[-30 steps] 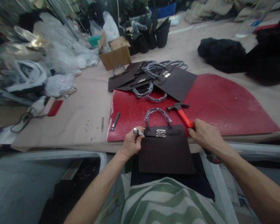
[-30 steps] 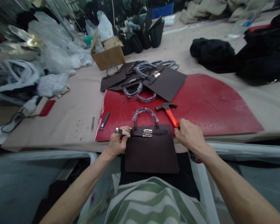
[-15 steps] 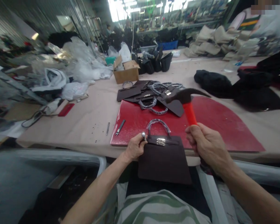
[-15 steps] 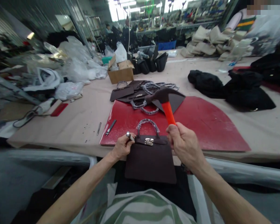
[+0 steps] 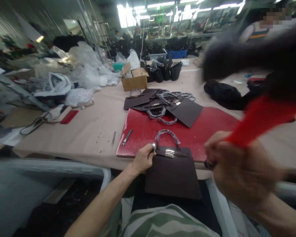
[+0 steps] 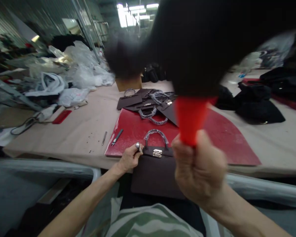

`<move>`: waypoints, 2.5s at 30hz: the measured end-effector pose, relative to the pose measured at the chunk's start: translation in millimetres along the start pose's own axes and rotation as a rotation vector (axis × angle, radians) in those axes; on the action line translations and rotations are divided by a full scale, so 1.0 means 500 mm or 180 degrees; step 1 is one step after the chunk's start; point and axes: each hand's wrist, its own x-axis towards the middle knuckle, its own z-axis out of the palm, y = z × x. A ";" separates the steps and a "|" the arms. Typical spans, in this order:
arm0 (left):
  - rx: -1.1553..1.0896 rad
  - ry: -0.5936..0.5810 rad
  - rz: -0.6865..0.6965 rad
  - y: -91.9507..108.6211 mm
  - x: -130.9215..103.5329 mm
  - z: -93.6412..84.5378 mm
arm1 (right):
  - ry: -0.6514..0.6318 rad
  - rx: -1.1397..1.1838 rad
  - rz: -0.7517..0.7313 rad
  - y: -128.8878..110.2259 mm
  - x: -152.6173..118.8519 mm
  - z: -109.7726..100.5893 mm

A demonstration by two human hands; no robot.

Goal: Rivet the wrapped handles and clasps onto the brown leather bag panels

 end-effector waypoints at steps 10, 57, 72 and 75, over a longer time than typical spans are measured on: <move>-0.0023 0.0037 0.0045 -0.007 -0.006 0.002 | -0.2279 0.0202 0.1133 0.195 -0.101 0.102; 0.0511 0.0386 0.0022 -0.004 -0.029 -0.004 | -0.1443 -0.0080 0.0353 0.322 -0.200 0.248; 0.0293 0.0535 -0.0249 -0.009 -0.048 0.006 | -0.1298 0.0298 0.0783 0.310 -0.193 0.253; 0.0200 0.0582 -0.0344 0.002 -0.045 0.007 | -0.1299 0.0296 0.0796 0.310 -0.193 0.253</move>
